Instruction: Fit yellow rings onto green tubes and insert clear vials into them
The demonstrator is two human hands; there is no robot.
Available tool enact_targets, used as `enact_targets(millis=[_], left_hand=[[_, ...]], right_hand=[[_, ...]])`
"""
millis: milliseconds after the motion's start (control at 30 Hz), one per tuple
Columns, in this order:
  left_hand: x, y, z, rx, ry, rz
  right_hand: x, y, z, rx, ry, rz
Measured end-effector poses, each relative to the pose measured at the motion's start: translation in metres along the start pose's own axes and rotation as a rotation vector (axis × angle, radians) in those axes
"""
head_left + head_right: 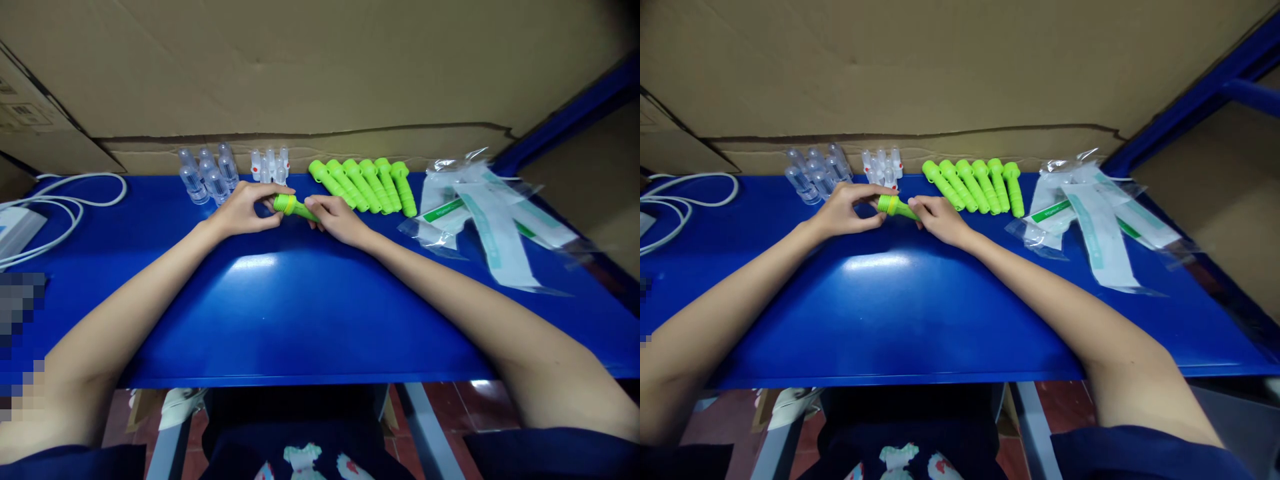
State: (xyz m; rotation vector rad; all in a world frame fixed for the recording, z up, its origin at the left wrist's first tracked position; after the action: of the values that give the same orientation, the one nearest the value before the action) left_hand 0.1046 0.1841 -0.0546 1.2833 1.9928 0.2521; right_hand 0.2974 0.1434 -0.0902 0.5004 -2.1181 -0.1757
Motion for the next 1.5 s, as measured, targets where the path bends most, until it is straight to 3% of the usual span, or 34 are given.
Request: enact_targets(millis=[133, 400, 667, 1100, 1367, 1500], left_hand=[[0.000, 0.000, 0.000, -0.003, 0.021, 0.011], [-0.005, 0.001, 0.000, -0.022, 0.034, 0.067], [-0.006, 0.002, 0.003, 0.001, 0.059, 0.046], [-0.025, 0.003, 0.011, 0.068, 0.124, 0.112], [-0.023, 0.006, 0.011, 0.064, 0.054, 0.008], [-0.015, 0.007, 0.012, 0.067, -0.066, -0.158]], right_hand=[[-0.001, 0.003, 0.001, 0.079, 0.122, 0.026], [-0.002, 0.003, 0.001, 0.098, 0.159, 0.042], [-0.003, 0.004, 0.000, 0.096, 0.136, 0.043], [-0.005, 0.001, -0.003, 0.077, 0.063, 0.070], [-0.006, 0.001, -0.003, 0.044, -0.022, 0.058], [-0.004, -0.003, -0.005, -0.038, -0.114, -0.088]])
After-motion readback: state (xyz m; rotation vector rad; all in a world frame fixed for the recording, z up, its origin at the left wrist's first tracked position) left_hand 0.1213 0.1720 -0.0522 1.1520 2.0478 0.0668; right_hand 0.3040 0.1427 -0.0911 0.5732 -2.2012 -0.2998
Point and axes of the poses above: each hand's wrist, its own y-axis towards the middle knuckle, its own z-axis out of the palm, x = y × z, the point moved 5 cm from there along y, towards the middle knuckle, and after that the axes turned 1 degree about -x, right-handed, at the moved point
